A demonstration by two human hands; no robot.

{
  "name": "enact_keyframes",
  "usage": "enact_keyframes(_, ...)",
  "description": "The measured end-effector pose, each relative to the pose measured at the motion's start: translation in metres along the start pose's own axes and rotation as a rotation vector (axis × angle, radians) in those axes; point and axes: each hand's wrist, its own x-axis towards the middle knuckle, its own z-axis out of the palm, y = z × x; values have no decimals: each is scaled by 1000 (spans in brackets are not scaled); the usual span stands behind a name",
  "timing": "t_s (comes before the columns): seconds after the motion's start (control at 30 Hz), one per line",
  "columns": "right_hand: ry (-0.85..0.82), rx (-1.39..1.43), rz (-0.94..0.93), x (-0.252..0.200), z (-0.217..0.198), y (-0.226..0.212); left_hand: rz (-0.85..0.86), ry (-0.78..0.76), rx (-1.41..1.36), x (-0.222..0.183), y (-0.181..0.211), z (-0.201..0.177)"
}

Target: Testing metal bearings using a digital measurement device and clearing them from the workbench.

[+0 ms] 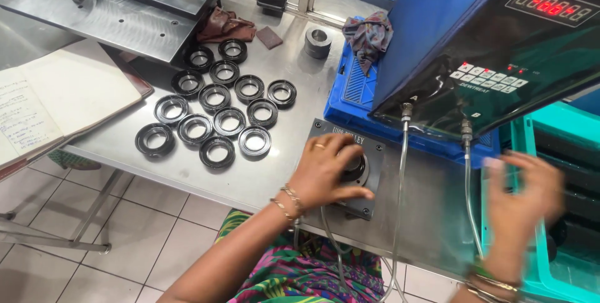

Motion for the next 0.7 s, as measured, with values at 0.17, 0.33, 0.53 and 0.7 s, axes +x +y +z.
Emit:
enact_keyframes(0.17,-26,-196,389,-163,3,290,121,-91,104,20,-8,-4)
enact_keyframes(0.33,-234,-506,636,-191,-23,331,122,-194,81,20,-39,-40)
enact_keyframes(0.53,-550,-744,785,-127,-33,241,78,-219,51,15,-37,-29)
enact_keyframes(0.7,-607,-645,900,-112,-42,211,153,-262,74,17,-6,-6)
